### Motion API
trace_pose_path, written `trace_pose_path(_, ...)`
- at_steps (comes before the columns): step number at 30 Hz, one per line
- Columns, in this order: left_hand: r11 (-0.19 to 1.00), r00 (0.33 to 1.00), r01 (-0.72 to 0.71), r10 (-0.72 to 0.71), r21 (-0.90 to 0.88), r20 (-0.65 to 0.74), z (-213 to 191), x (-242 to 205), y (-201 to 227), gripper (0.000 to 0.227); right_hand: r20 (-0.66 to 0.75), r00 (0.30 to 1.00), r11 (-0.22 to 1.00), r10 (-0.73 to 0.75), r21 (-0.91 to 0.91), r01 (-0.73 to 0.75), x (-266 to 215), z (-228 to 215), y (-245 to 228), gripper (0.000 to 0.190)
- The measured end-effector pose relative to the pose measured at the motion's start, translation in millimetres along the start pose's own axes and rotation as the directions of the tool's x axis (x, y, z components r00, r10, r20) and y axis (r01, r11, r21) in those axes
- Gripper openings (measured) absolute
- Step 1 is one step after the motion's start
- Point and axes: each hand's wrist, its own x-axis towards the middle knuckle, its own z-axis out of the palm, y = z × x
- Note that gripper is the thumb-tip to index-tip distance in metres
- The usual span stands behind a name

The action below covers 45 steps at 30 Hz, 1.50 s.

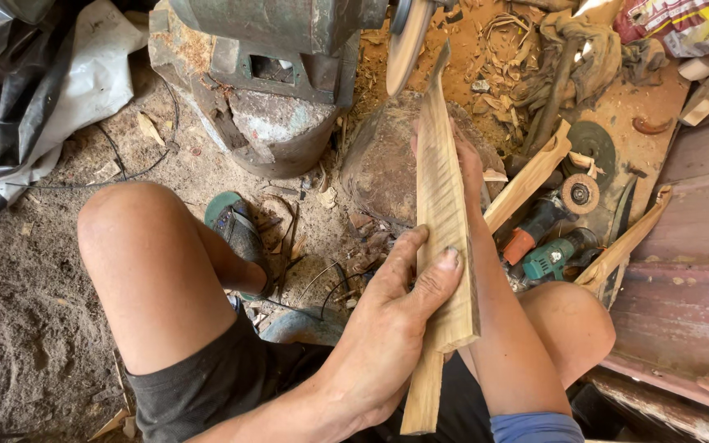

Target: The person shapes a long wooden piece using a bench grinder, repeatedly pressing the wood against the spinning wheel to smooth and thin its edges. The person then uses a handheld angle grinder to further smooth the surface of the wood.

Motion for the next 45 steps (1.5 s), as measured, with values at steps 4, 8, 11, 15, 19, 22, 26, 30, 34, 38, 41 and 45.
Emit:
trace_pose_path(4,0.999,1.0,0.018,-0.019,-0.03,-0.012,5.1,-2.2,8.5,0.079,0.033,0.999,0.998,0.021,-0.055,-0.019,1.8,-7.2,2.7,0.051)
trace_pose_path(8,1.0,1.0,0.013,-0.013,0.009,0.0,-4.6,4.1,3.2,0.088,-0.094,0.989,0.99,0.113,-0.071,-0.12,2.8,13.6,-6.7,0.051)
trace_pose_path(11,0.966,0.991,0.125,-0.112,0.226,-0.071,-24.3,25.1,-1.4,0.094,-0.167,0.982,0.965,0.09,-0.23,-0.128,3.4,33.3,-12.9,0.056)
trace_pose_path(15,0.896,0.969,0.192,-0.109,0.401,-0.219,-57.8,60.6,-14.4,0.103,-0.241,0.965,0.967,0.1,-0.206,-0.151,25.7,57.5,-9.3,0.052)
trace_pose_path(19,0.849,0.927,-0.3,0.367,0.435,-0.075,-80.8,84.5,-28.1,0.085,-0.053,0.998,0.993,0.043,-0.111,-0.049,56.1,61.4,8.0,0.057)
trace_pose_path(22,0.874,0.935,-0.233,0.322,0.427,-0.15,-85.1,92.1,-26.2,0.084,-0.071,0.995,0.997,0.071,-0.038,-0.074,75.3,59.1,22.5,0.056)
trace_pose_path(26,0.952,0.955,-0.076,0.154,0.295,-0.252,-76.6,91.9,-14.6,0.086,-0.08,0.995,0.998,0.056,-0.023,-0.058,84.5,55.4,31.9,0.056)
trace_pose_path(30,0.962,0.955,-0.028,0.106,0.271,-0.279,-63.2,82.9,-8.0,0.084,-0.071,0.995,0.998,0.063,-0.012,-0.064,79.3,54.6,33.6,0.051)
trace_pose_path(34,0.972,0.954,-0.012,0.081,0.234,-0.289,-51.3,74.4,-5.3,0.081,-0.051,0.997,0.997,0.065,0.031,-0.064,73.2,53.8,32.4,0.048)
trace_pose_path(38,0.973,0.947,0.018,0.058,0.231,-0.317,-41.2,69.3,2.1,0.082,-0.042,0.997,0.997,0.066,-0.045,-0.068,70.1,55.8,26.9,0.049)
trace_pose_path(41,0.975,0.95,-0.012,0.08,0.221,-0.301,-33.4,67.4,8.0,0.081,-0.025,0.997,0.99,0.066,-0.125,-0.069,66.8,60.1,22.1,0.052)
trace_pose_path(45,0.979,0.942,0.026,0.043,0.201,-0.334,-26.2,64.9,14.3,0.083,-0.002,0.997,0.982,0.071,-0.176,-0.07,67.3,68.3,13.7,0.055)
